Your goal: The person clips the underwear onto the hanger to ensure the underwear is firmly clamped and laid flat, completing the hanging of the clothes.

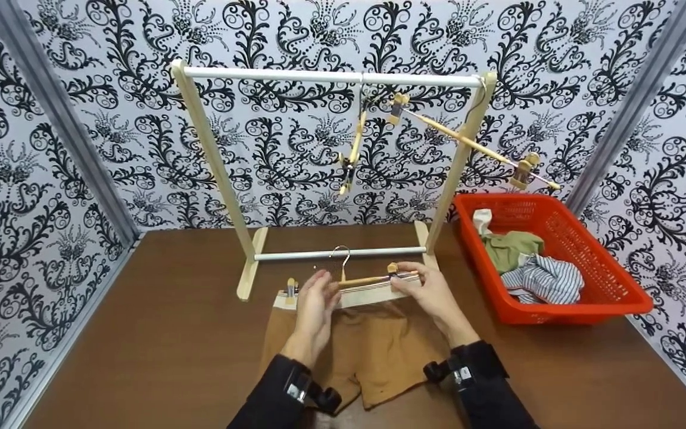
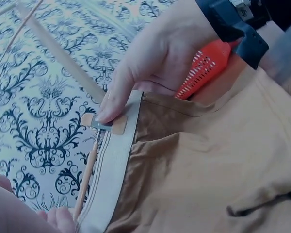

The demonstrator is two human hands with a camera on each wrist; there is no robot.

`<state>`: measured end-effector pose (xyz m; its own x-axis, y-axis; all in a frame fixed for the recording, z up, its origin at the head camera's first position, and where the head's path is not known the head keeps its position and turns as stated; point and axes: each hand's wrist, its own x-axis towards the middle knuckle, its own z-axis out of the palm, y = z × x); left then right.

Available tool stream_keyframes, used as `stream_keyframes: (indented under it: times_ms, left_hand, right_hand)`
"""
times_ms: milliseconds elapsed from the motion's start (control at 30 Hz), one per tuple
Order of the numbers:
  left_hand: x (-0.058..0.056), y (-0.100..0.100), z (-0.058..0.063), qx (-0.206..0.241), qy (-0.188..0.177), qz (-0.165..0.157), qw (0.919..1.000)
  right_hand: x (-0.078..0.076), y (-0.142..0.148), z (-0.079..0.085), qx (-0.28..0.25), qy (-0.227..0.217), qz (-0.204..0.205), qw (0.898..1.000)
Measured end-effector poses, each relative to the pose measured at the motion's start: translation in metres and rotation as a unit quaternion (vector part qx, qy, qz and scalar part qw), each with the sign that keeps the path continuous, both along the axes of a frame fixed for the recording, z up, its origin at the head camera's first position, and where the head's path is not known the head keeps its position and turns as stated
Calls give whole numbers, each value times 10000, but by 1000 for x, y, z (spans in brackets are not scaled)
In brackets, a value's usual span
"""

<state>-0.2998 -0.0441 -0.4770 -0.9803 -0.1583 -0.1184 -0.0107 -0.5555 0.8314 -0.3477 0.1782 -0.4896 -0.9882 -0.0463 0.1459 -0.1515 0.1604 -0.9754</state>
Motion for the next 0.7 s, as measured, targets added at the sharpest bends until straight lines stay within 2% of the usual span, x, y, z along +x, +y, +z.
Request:
stream_keyframes:
  times_ms: [133, 200, 333, 600, 700]
  left_hand:
    - [3, -7, -6, 265, -216, -595, 9976]
    - [2, -9, -8, 326, -297, -759, 9961]
    - [0, -9, -13, 508, -397, -852, 9943]
    - [-2, -11, -21, 961, -592, -954, 9890]
    - [-3, -13, -24, 1002, -653, -930, 9885]
  right_hand:
    - [2, -1, 1, -201, 26, 184, 9996]
    - [2, -2, 2, -323, 26, 348, 9989]
    - [5, -2, 3, -321, -16, 469, 9984]
    - [8, -4, 7, -210, -29, 435, 9988]
    - [9, -5, 9, -150, -46, 552, 9984]
